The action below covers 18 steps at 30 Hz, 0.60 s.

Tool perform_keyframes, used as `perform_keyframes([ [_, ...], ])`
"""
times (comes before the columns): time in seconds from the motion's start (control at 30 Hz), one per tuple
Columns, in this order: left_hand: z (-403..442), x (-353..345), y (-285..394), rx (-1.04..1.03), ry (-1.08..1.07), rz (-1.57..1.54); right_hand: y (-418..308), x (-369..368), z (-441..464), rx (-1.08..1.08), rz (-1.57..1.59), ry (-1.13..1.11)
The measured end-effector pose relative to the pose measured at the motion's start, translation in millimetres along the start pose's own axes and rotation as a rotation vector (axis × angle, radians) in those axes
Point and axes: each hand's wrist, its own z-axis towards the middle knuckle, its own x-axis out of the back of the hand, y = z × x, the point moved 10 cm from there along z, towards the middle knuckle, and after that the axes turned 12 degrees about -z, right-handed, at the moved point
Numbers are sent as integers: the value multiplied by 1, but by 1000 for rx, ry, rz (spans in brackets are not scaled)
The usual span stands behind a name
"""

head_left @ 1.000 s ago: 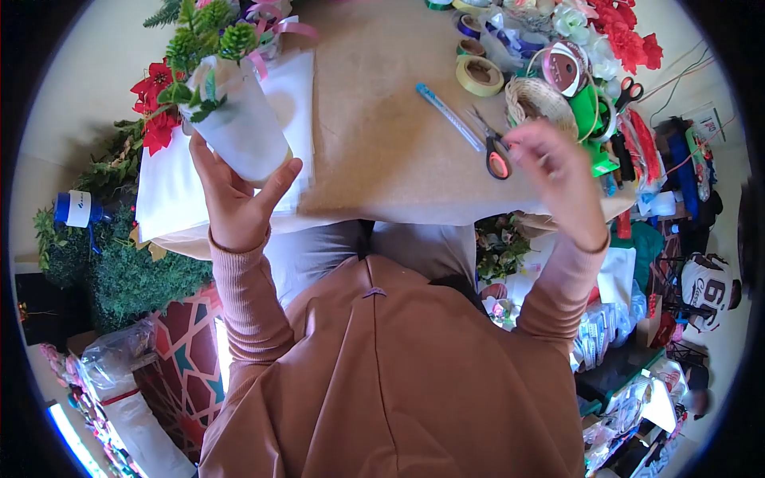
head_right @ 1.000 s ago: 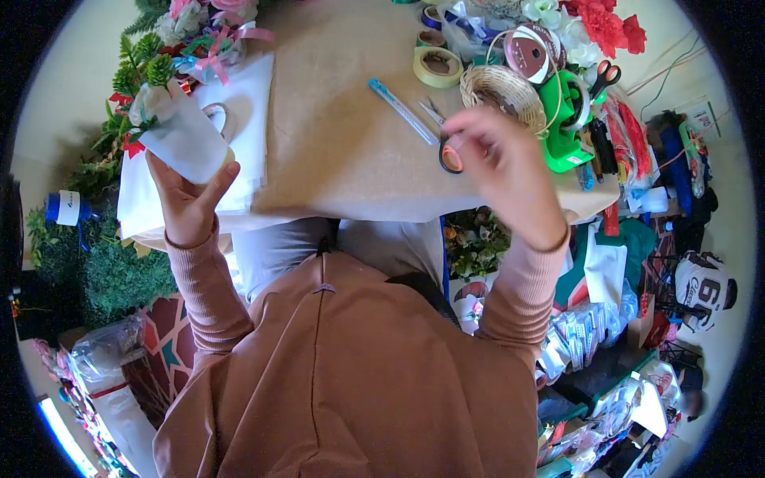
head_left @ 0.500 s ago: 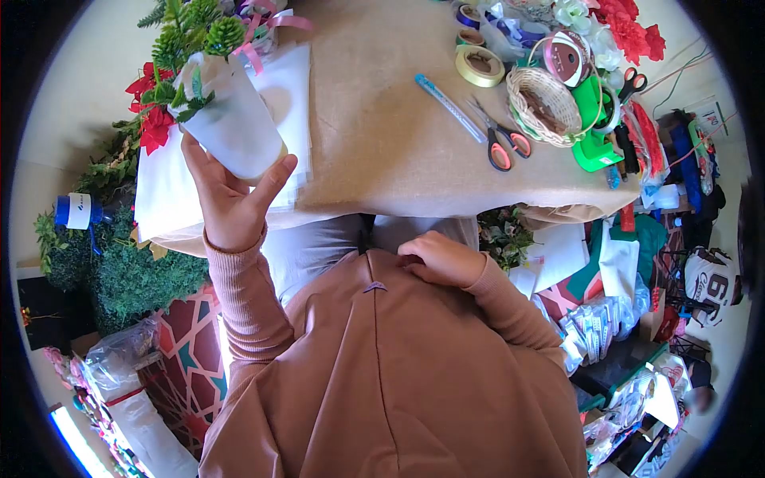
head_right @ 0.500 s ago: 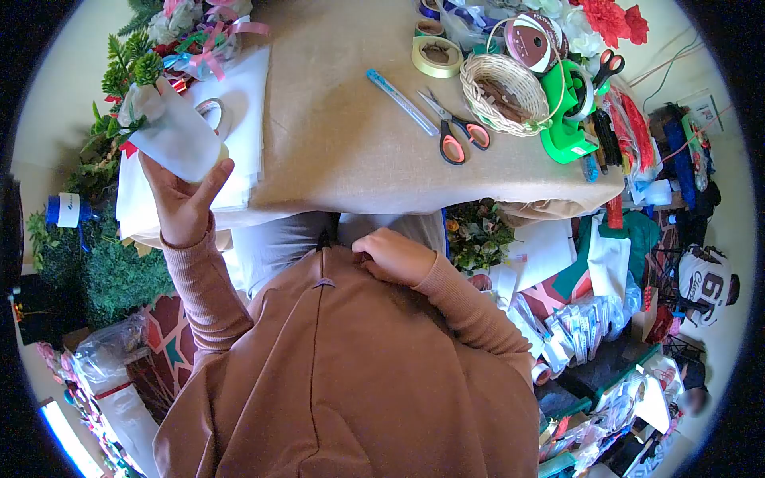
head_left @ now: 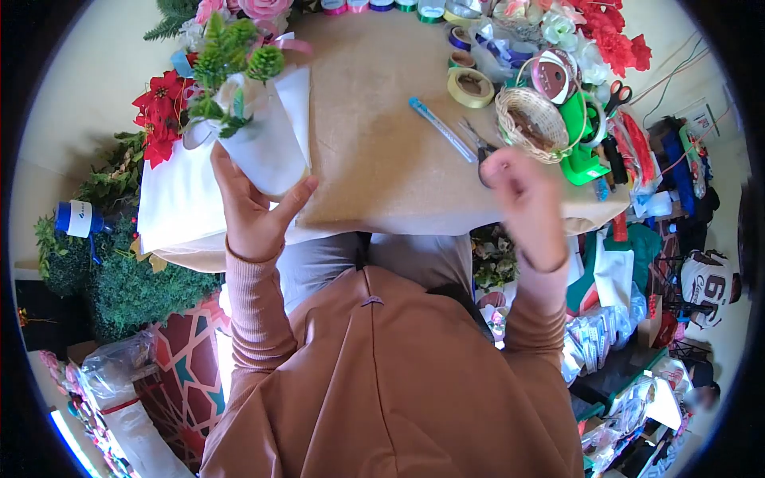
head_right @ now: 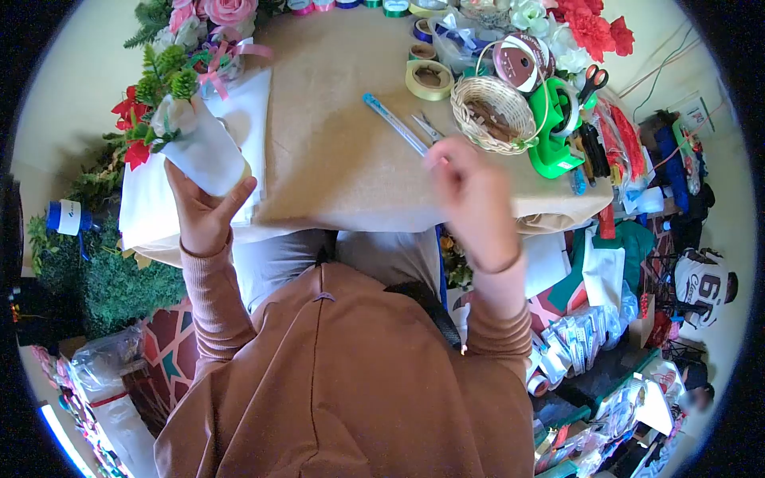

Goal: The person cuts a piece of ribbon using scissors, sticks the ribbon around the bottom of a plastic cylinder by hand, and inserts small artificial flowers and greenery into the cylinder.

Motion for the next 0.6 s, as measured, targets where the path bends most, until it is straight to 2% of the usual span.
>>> perform_keyframes([
  [0.07,-2,-7,-7,56,-2,-11,5,60,21,-122,-206,266],
  [0.1,-3,-10,-11,98,4,-44,16,66,30,-118,-207,274],
  [0.17,-3,-21,-9,75,-18,-57,26,76,41,-50,-561,355],
  [0.27,-6,-31,-15,67,-22,-105,38,70,50,-42,-576,324],
  [0.4,-8,-43,-23,68,-79,-218,39,67,45,-180,-491,298],
  [0.53,-10,-54,-23,110,-113,-233,30,55,41,-88,-362,289],
  [0.57,-10,-56,-24,119,-123,-232,26,50,38,81,-76,379],
  [0.6,-11,-58,-25,129,-132,-231,13,52,38,88,-74,385],
])
